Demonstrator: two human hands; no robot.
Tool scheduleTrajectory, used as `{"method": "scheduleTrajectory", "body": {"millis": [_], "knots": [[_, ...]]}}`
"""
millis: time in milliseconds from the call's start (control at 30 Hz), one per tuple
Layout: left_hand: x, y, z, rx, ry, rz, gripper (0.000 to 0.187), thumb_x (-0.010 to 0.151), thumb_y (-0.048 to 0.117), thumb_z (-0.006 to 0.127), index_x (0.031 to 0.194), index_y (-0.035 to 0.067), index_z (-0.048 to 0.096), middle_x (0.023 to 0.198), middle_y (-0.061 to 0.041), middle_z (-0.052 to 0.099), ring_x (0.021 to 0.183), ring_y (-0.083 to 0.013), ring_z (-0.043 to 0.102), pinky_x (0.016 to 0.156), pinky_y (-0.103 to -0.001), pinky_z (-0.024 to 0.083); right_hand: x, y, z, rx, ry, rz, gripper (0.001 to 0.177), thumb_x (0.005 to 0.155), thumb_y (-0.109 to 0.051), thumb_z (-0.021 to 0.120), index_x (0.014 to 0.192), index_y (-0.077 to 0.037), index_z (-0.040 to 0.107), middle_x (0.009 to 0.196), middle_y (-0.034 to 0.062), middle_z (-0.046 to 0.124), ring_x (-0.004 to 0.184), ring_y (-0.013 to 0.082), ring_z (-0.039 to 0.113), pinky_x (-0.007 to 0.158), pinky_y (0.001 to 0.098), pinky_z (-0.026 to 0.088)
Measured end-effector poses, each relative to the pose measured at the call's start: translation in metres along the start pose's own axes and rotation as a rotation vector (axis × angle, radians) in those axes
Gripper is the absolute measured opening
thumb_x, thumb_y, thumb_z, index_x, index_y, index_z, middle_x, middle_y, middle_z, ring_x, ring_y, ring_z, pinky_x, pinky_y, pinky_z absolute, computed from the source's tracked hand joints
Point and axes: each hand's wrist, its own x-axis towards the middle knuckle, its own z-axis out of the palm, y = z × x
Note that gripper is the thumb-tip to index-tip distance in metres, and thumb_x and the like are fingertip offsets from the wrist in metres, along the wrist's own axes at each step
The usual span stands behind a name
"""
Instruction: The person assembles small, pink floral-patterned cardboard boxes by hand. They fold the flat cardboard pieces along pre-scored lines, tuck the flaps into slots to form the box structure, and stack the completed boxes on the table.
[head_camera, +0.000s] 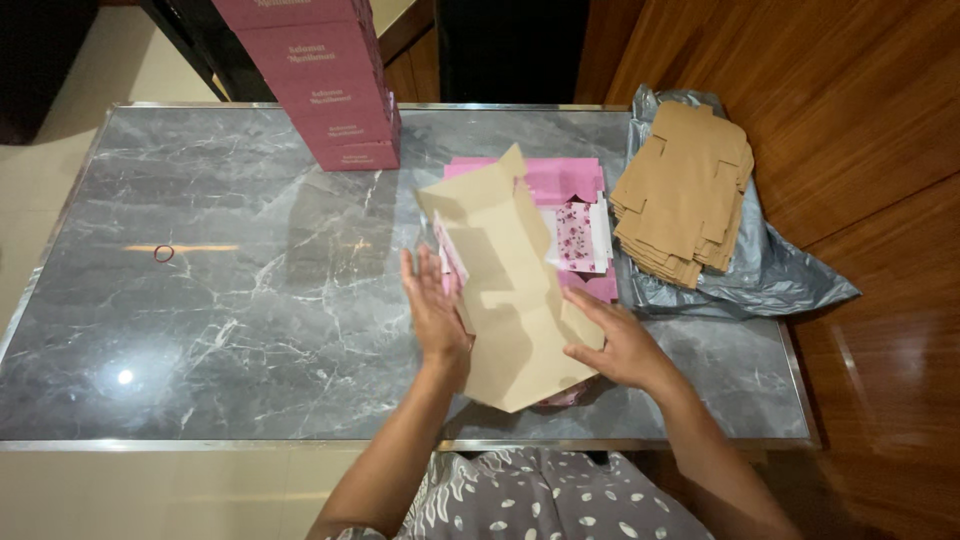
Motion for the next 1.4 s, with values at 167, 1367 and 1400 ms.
{"method": "scheduleTrajectory", "body": {"millis": [167, 1367, 1400], "knots": [[-0.019, -0.014, -0.020, 0.097, -0.323, -0.013, 0.066, 0.109, 0.036, 0.028, 0.166, 0.016, 0.001, 0.174, -0.016, 0.009, 0.162, -0.0301, 0.009, 0.130, -0.043, 0.010, 0.013, -0.017, 0.001, -0.288, -0.183, 0.096, 0.074, 0.083, -0.044, 0.074, 0.151, -0.033, 0.047, 0.157, -0.0006, 0.045, 0.142, 0.0264, 0.041, 0.115, 0.0657, 0.021], [0.005, -0.007, -0.016, 1.396, -0.700, 0.481, 0.083, 0.092, 0.017, 0.070, 0.160, 0.007, 0.024, 0.160, -0.030, 0.030, 0.145, -0.0446, 0.035, 0.116, -0.059, 0.029, -0.033, -0.016, 0.047, -0.305, -0.171, -0.155, 0.101, 0.074, -0.062, 0.077, 0.155, -0.019, 0.035, 0.167, 0.0204, 0.013, 0.154, 0.0405, 0.007, 0.120, 0.0568, 0.008], [0.006, -0.006, -0.018, 1.278, -0.657, 0.337, 0.082, 0.092, 0.018, 0.068, 0.161, 0.009, 0.024, 0.158, -0.028, 0.036, 0.144, -0.0406, 0.040, 0.117, -0.055, 0.033, -0.032, -0.012, 0.053, -0.297, -0.133, -0.146, 0.098, 0.078, -0.062, 0.076, 0.156, -0.019, 0.035, 0.167, 0.0208, 0.014, 0.154, 0.0404, 0.009, 0.121, 0.0566, 0.009]]}}
